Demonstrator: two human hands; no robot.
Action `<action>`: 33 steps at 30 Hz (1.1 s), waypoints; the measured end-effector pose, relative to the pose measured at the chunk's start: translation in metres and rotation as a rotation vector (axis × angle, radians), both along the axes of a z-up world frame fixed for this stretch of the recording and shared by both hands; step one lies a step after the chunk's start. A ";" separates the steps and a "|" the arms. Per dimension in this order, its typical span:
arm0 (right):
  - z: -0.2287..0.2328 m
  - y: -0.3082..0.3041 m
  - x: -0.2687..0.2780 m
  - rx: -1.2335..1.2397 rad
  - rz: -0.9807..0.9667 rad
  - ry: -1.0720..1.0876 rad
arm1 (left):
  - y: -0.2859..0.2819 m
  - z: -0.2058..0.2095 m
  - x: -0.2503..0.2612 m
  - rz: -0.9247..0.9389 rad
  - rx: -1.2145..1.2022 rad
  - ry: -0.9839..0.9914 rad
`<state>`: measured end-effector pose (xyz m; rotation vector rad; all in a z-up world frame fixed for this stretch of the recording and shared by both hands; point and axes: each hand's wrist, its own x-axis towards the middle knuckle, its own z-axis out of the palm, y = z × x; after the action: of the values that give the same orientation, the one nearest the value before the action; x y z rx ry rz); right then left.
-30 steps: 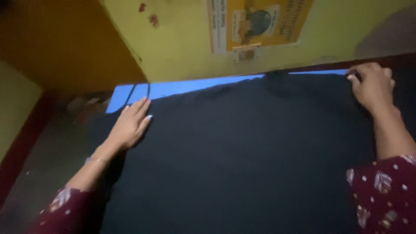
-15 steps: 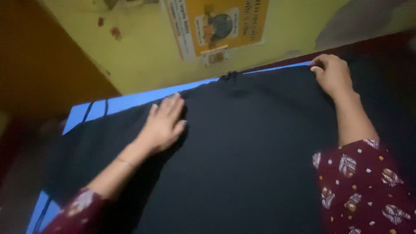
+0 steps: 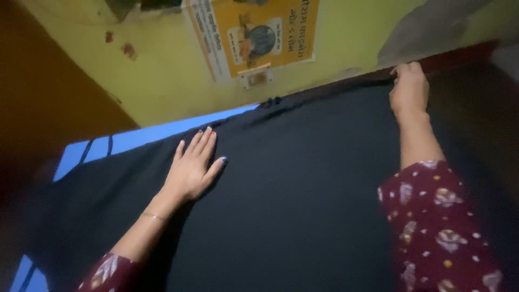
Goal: Ironing a black garment on a blue table.
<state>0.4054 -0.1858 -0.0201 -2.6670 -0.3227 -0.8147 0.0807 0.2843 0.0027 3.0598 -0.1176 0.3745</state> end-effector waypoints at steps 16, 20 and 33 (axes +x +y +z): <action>0.019 -0.026 -0.110 -0.336 0.000 0.470 | 0.002 0.001 0.004 0.012 0.003 0.043; 0.005 -0.078 -0.100 -0.090 -0.216 0.588 | 0.009 -0.005 0.009 -0.021 0.012 -0.002; 0.004 -0.123 -0.128 0.541 -0.376 1.076 | -0.113 0.008 0.182 -0.126 -0.068 -0.057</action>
<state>0.2773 -0.3086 -0.0161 -2.2451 0.5856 0.4660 0.2632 0.1711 0.0109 2.9568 -0.2920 0.4478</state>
